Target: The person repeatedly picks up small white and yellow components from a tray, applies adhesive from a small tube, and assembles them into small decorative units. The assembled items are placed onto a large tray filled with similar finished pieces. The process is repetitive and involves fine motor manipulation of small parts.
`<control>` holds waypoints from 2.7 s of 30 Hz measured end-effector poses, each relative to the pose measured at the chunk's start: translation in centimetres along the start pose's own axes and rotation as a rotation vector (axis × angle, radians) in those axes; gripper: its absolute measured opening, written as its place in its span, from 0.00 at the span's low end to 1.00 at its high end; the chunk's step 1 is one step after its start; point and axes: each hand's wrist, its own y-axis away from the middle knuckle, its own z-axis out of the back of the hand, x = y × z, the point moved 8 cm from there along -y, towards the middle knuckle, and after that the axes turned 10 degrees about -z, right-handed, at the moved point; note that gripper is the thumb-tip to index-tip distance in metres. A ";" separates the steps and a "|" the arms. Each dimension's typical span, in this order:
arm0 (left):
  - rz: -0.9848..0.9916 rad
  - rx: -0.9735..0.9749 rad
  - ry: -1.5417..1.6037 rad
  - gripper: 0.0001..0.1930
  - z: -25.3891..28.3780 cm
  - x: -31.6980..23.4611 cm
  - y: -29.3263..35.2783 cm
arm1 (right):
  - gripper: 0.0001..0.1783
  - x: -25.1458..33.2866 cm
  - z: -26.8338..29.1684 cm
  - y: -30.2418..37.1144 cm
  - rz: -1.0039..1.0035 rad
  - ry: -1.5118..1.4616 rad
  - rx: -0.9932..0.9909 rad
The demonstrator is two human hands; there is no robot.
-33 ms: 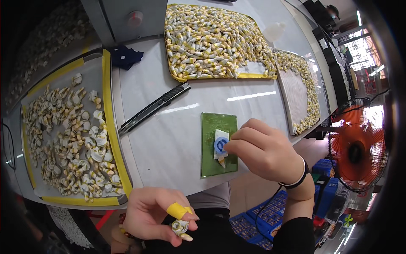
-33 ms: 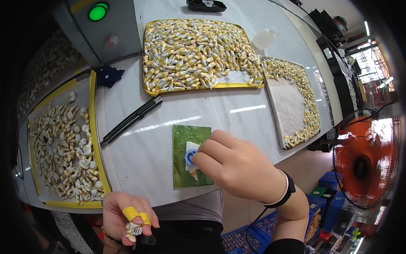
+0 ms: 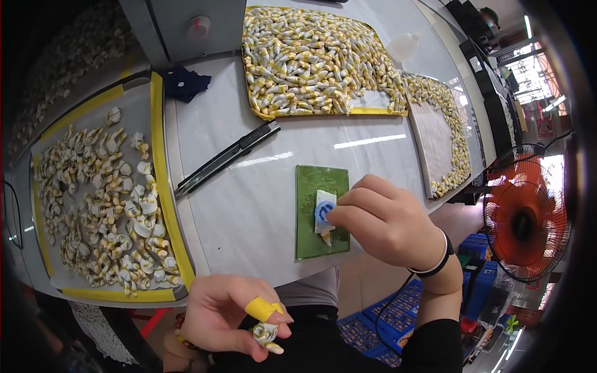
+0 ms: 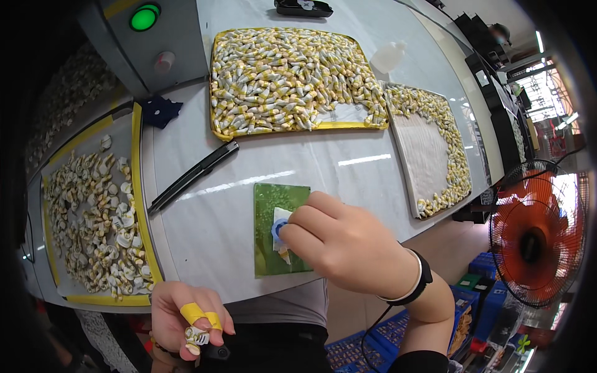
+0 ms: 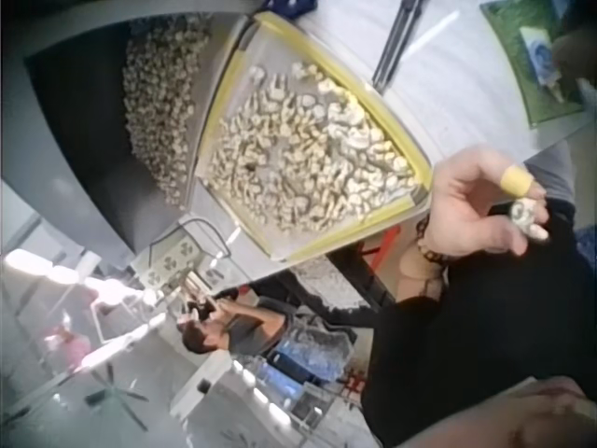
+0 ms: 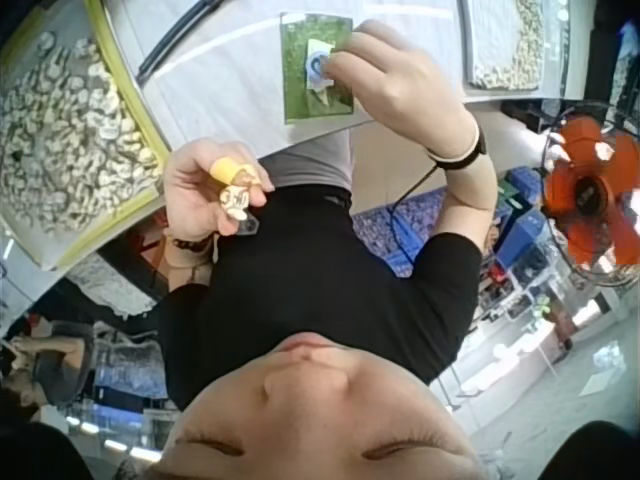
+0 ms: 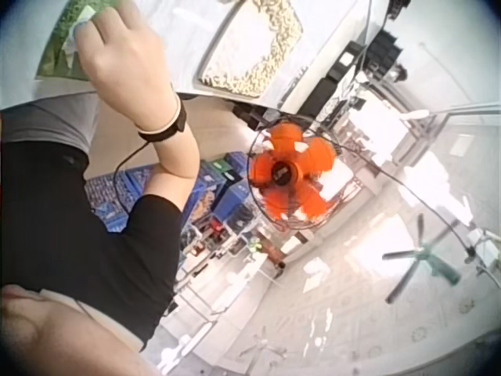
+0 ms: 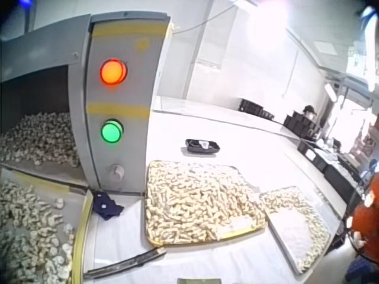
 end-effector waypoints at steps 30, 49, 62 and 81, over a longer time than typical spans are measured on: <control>-0.480 0.242 -1.202 0.17 -4.9 -3.5 -1.1 | 0.07 5.4 2.5 0.9 0.115 -0.724 -0.169; -0.481 0.259 -1.226 0.19 -4.2 -2.9 -1.8 | 0.10 4.5 2.3 1.4 -0.041 -0.801 -0.210; 0.124 0.013 -0.251 0.09 -1.1 1.3 -0.7 | 0.07 3.4 0.0 -0.1 -0.058 -1.149 0.099; -0.039 0.330 -2.310 0.19 -3.2 -17.0 -3.1 | 0.11 1.3 1.9 2.4 -0.209 -0.972 -0.251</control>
